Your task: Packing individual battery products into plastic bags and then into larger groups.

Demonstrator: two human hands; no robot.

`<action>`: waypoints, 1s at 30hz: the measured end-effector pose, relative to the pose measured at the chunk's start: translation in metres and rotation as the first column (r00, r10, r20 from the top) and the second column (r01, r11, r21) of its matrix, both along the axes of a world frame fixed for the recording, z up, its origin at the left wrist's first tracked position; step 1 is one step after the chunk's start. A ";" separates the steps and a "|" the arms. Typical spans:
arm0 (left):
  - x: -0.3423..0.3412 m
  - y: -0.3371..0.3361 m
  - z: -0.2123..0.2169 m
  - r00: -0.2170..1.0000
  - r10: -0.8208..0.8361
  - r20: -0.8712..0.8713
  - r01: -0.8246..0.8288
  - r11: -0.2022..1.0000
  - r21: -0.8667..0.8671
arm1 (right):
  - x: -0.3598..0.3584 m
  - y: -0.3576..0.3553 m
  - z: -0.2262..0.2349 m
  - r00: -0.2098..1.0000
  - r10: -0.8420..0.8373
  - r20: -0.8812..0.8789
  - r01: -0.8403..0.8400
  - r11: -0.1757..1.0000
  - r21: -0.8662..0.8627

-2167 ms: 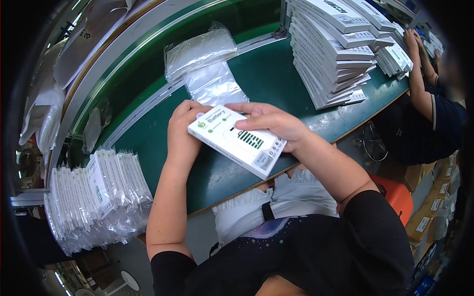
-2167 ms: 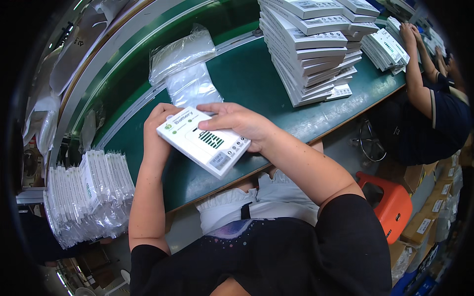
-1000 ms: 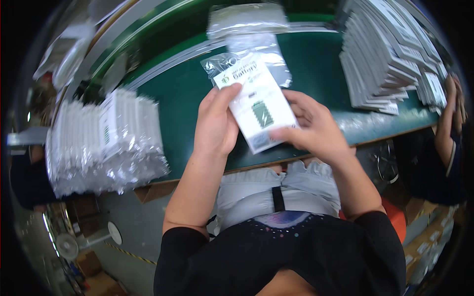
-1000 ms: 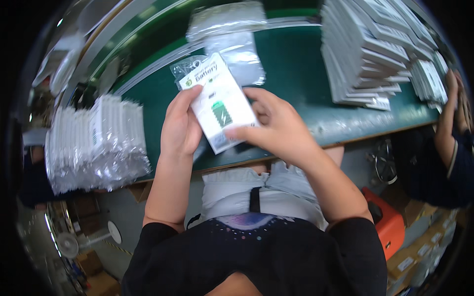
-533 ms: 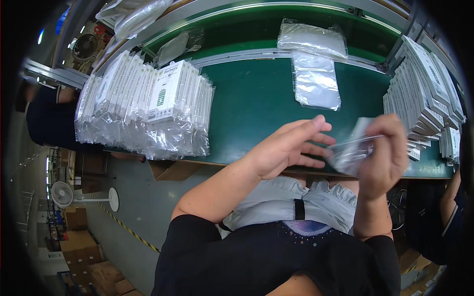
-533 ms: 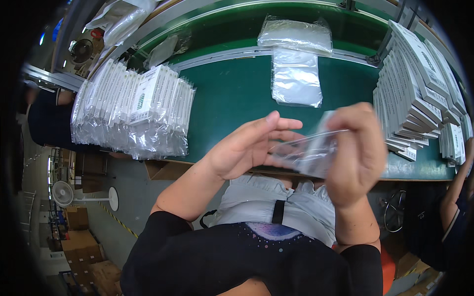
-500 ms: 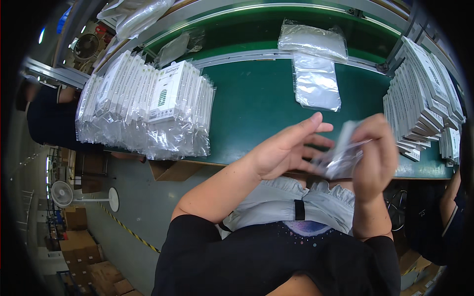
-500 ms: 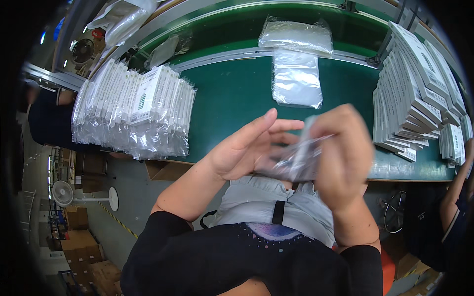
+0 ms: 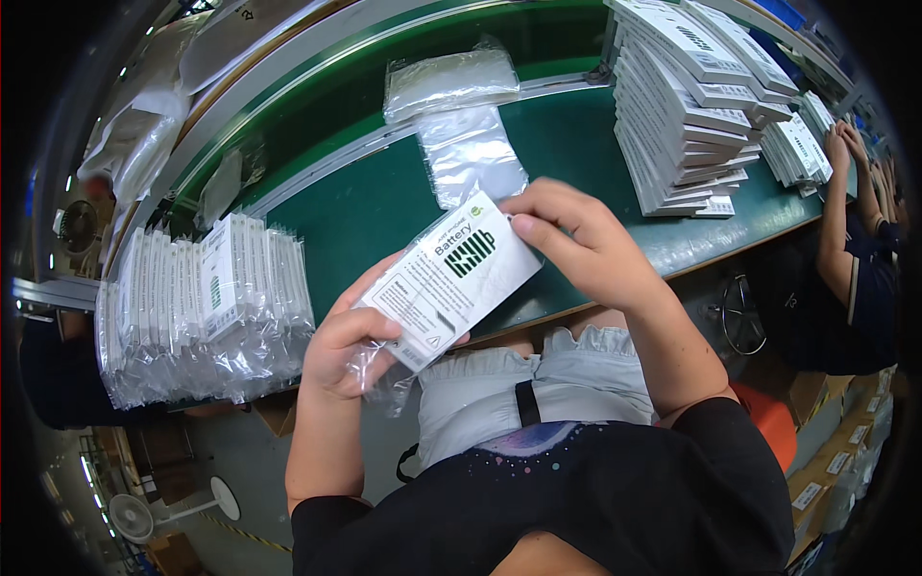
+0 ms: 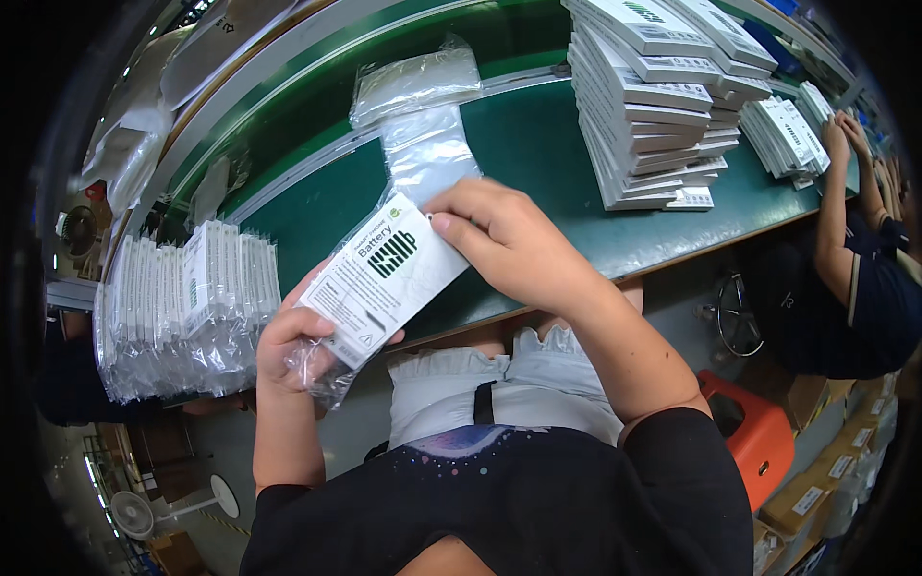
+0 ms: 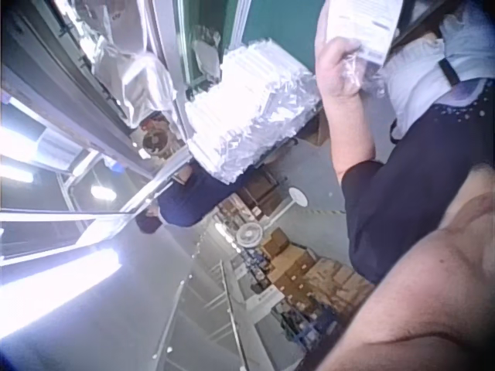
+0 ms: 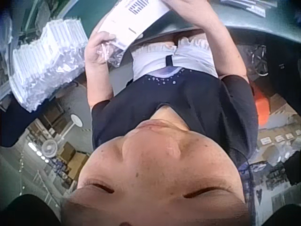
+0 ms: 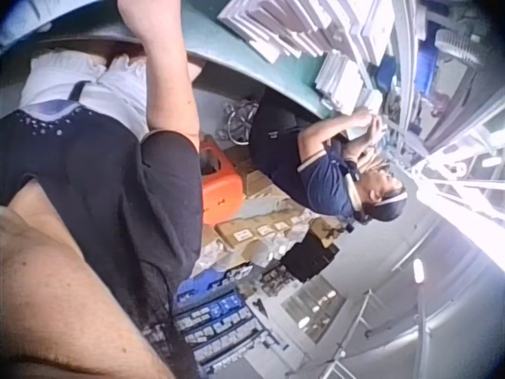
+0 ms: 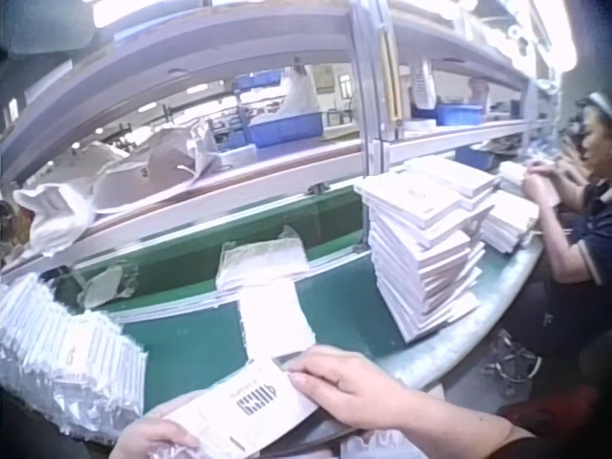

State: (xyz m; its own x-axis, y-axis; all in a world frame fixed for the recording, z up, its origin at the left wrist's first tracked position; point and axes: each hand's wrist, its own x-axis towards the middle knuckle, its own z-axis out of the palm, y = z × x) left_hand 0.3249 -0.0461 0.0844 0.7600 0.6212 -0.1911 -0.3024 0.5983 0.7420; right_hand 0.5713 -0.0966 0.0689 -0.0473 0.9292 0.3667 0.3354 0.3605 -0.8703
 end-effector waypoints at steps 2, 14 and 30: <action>-0.007 -0.001 0.006 1.000 -0.019 -0.015 0.018 0.998 -0.059 | 0.005 -0.003 0.008 0.995 0.077 -0.065 -0.087 0.982 -0.166; -0.066 -0.021 0.083 0.762 0.609 -0.220 -0.465 0.751 0.469 | -0.034 0.000 0.005 0.870 -0.258 -0.420 0.185 0.961 -0.208; -0.195 0.058 0.118 -0.029 0.992 0.119 0.366 -0.100 0.925 | -0.024 -0.011 0.007 0.895 -0.177 -0.409 0.124 0.980 -0.153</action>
